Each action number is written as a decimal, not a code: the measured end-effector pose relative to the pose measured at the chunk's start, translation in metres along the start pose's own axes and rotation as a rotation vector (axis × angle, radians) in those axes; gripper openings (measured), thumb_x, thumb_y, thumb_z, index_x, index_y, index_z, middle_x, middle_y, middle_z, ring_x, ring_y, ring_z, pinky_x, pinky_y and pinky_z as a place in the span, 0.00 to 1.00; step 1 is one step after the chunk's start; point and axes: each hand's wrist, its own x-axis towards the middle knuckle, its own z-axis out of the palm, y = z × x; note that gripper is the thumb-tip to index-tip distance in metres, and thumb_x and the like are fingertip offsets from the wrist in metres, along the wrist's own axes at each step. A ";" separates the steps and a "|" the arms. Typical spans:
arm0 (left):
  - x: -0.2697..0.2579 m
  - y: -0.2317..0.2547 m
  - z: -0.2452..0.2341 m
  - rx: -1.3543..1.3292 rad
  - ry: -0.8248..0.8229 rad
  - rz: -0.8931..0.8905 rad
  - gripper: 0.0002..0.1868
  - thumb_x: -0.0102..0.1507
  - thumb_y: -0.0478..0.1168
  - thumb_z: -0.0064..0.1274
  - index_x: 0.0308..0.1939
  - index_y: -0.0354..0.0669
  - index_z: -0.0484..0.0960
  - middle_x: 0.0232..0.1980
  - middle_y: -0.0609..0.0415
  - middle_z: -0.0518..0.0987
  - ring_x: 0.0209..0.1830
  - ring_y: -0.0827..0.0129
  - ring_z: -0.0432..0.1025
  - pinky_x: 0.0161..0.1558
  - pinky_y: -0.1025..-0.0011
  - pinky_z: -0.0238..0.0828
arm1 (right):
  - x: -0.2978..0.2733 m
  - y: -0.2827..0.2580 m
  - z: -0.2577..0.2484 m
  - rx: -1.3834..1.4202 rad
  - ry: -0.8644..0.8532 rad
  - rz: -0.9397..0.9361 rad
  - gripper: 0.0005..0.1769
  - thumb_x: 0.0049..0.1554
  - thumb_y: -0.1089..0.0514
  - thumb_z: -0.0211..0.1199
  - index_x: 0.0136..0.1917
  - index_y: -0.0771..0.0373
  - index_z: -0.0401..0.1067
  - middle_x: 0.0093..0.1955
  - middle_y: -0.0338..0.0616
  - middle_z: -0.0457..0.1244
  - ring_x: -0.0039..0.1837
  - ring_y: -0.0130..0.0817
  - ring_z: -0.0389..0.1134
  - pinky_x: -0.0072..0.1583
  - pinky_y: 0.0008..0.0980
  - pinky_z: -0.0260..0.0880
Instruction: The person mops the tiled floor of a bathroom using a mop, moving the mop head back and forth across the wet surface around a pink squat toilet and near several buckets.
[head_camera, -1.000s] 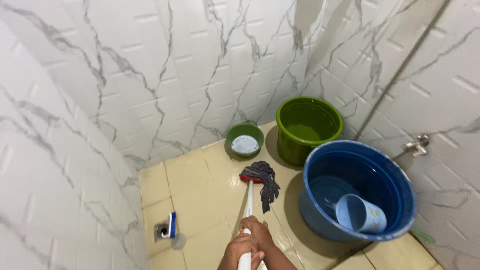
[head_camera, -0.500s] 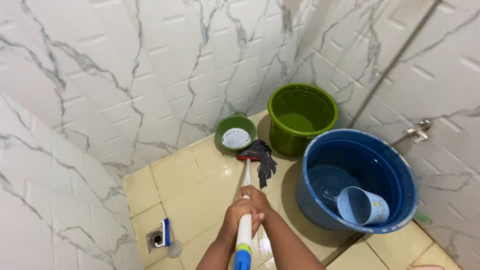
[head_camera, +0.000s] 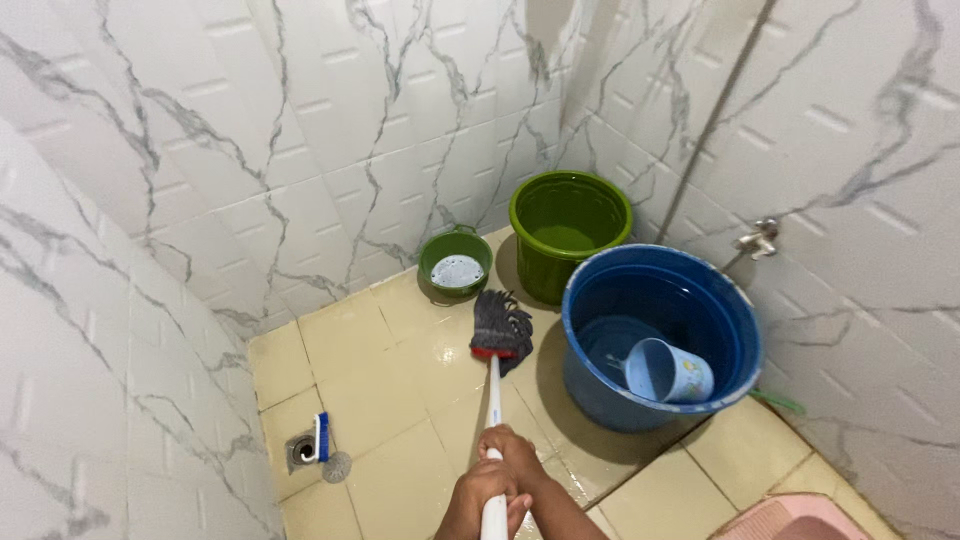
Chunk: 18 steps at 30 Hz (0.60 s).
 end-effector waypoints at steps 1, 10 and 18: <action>-0.010 0.012 0.008 -0.001 -0.006 -0.018 0.15 0.58 0.34 0.65 0.22 0.40 0.73 0.26 0.50 0.74 0.30 0.60 0.72 0.41 0.66 0.70 | -0.017 0.002 -0.003 0.027 0.009 -0.017 0.02 0.49 0.55 0.61 0.38 0.50 0.71 0.49 0.30 0.67 0.57 0.30 0.70 0.65 0.50 0.68; -0.076 0.074 0.052 0.010 -0.001 -0.139 0.16 0.54 0.36 0.66 0.18 0.40 0.74 0.22 0.52 0.76 0.26 0.67 0.73 0.35 0.65 0.71 | -0.152 -0.088 -0.034 -0.323 -0.100 0.241 0.08 0.55 0.47 0.58 0.42 0.48 0.75 0.55 0.32 0.69 0.64 0.34 0.68 0.76 0.69 0.34; -0.092 -0.023 0.064 -0.001 -0.028 0.154 0.20 0.57 0.35 0.71 0.18 0.43 0.73 0.24 0.52 0.79 0.28 0.64 0.78 0.45 0.65 0.74 | -0.134 -0.063 -0.015 -0.233 -0.061 0.168 0.05 0.53 0.51 0.59 0.42 0.51 0.72 0.54 0.28 0.66 0.68 0.29 0.63 0.74 0.73 0.30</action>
